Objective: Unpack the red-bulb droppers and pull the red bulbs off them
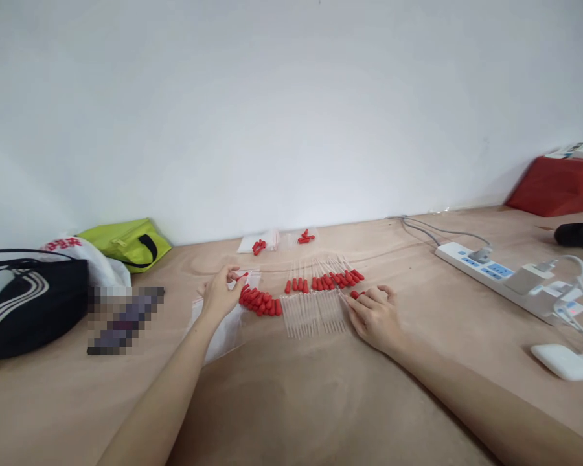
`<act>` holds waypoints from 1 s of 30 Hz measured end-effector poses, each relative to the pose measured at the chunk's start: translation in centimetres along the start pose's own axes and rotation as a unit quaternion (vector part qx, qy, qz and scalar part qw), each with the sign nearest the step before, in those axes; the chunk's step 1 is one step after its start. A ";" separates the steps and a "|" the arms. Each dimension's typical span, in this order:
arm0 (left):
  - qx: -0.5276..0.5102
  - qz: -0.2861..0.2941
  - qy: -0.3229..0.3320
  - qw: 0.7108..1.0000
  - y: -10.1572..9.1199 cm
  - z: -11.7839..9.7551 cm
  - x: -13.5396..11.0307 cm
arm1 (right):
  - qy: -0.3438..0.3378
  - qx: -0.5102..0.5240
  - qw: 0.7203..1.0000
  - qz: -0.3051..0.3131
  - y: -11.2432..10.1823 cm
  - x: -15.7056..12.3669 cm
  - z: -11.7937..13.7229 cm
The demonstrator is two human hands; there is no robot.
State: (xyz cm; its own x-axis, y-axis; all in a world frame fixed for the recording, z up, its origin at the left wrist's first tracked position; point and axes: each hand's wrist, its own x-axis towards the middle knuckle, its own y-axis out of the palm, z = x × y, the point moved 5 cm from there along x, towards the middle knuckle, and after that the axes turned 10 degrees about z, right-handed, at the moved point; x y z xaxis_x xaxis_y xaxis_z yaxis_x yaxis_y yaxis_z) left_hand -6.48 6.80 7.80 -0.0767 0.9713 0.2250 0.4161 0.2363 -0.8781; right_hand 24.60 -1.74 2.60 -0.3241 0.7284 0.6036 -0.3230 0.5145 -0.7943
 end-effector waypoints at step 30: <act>0.181 0.156 -0.026 0.971 7.4 -8.3 1.3 | -0.038 0.106 0.990 0.079 -1.1 0.1 -2.4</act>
State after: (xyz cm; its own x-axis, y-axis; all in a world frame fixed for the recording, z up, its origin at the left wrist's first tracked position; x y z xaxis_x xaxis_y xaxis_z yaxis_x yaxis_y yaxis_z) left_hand 3.96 9.60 5.13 -0.0468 0.9950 -0.0887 0.0814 -0.0847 -0.9931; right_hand 27.03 -1.14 3.41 -0.4489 0.7523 0.4823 -0.4402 0.2835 -0.8520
